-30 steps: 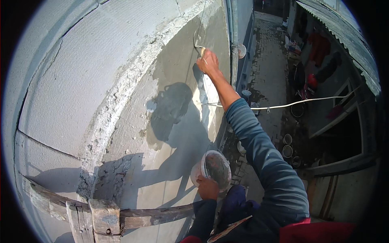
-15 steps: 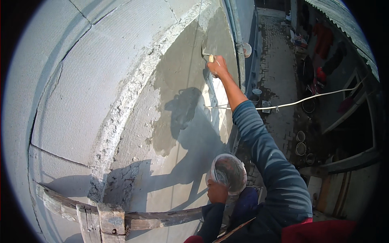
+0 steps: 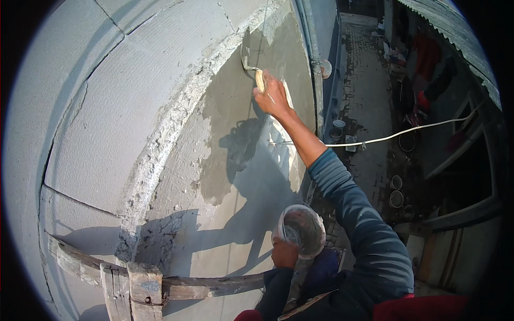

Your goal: The person applies plaster to a wall using a trowel and a bucket. They scoop the plaster mixture from the bucket and spread it onto the wall surface in several layers.

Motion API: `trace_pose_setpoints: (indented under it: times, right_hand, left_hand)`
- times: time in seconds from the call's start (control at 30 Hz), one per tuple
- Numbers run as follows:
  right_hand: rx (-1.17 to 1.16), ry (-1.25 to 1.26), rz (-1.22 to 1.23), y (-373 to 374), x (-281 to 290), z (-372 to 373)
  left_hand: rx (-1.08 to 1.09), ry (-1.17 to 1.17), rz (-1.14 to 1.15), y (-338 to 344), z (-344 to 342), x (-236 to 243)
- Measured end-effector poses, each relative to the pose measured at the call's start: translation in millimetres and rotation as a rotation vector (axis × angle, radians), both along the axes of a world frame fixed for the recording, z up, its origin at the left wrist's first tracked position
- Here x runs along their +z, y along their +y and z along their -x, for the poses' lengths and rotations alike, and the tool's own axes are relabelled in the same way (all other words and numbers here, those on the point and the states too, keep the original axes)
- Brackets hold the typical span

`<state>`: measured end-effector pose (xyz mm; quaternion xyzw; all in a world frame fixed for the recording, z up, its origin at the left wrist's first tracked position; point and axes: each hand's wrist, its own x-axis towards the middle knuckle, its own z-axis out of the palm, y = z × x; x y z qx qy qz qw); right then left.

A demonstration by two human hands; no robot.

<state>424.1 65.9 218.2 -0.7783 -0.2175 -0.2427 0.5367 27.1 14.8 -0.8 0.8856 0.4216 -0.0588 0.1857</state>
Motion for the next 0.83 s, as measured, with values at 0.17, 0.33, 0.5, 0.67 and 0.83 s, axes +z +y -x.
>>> trace_pose_setpoints:
  times: [0.17,0.33,0.5,0.67,0.83]
  right_hand:
    - [0.083,0.01,-0.327,-24,-34,-7]
    - [0.065,0.288,-0.189,-38,-70,-77]
    - [0.054,0.227,-0.03,-3,-51,-40]
    - [0.123,0.004,-0.102,3,-7,29]
    - [0.365,-0.056,-0.297,-21,-30,56]
  left_hand:
    - [0.011,-0.002,-0.01,-1,-1,3]
    - [0.007,0.007,-0.003,-1,-2,-6]
    - [0.027,0.004,-0.015,-2,-4,8]
    - [0.018,0.017,-0.016,-1,-4,13]
    - [0.038,0.03,0.002,-1,-4,7]
